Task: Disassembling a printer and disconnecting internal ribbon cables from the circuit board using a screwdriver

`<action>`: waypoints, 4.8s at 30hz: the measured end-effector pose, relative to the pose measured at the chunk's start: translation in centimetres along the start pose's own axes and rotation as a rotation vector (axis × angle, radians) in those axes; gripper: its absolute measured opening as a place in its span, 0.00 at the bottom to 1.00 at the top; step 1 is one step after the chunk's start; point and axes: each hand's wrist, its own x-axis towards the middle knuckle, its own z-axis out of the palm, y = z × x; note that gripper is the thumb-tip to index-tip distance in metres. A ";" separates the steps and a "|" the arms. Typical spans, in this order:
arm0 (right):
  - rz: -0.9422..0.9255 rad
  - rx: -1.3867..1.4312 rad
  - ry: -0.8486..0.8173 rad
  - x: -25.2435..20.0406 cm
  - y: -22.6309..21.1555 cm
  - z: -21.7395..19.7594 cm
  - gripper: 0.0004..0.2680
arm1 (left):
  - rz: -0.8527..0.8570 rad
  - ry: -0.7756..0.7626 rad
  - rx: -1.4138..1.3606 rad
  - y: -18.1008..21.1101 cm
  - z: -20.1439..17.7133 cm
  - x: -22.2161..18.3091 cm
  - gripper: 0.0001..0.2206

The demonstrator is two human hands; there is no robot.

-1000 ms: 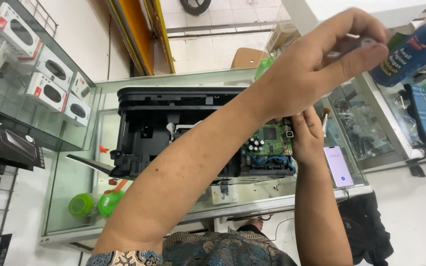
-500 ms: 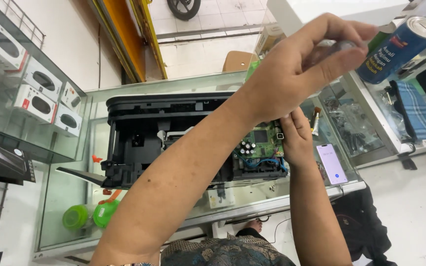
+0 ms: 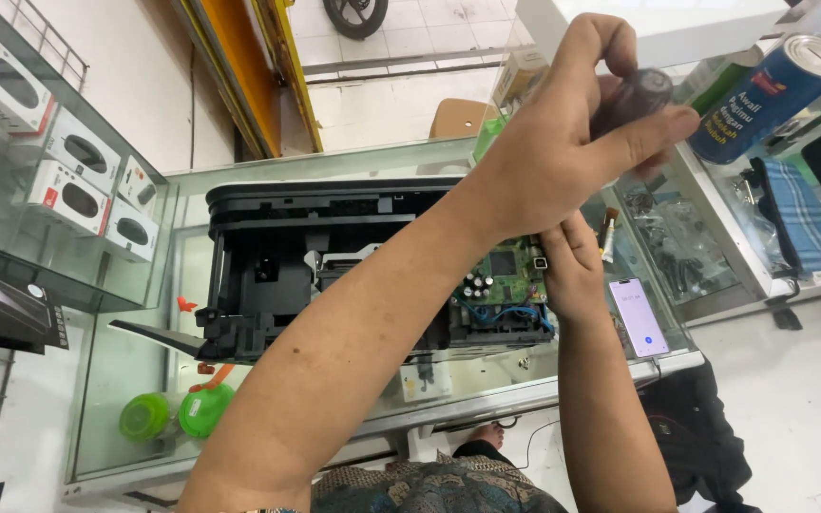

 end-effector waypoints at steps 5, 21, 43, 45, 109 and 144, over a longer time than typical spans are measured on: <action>0.048 0.037 0.055 -0.4 1.1 -0.2 0.11 | -0.169 0.026 0.114 -2.0 -0.1 -1.0 0.20; 0.053 0.178 0.017 -0.2 0.2 0.4 0.14 | -0.001 0.066 0.072 -1.8 -0.2 -0.5 0.11; 0.022 0.133 0.051 -0.3 1.5 0.0 0.09 | -0.050 -0.030 0.306 -1.7 0.4 -1.3 0.12; 0.026 0.131 0.068 -0.4 1.8 -0.2 0.11 | 0.020 -0.036 0.143 -0.2 0.5 -0.8 0.10; 0.275 0.824 0.486 -1.7 11.2 -1.6 0.11 | -0.461 0.151 1.907 5.8 -2.5 -13.2 0.14; 0.668 -1.114 -0.064 -13.2 21.2 -13.0 0.11 | -0.501 0.182 1.836 6.0 -2.8 -13.1 0.14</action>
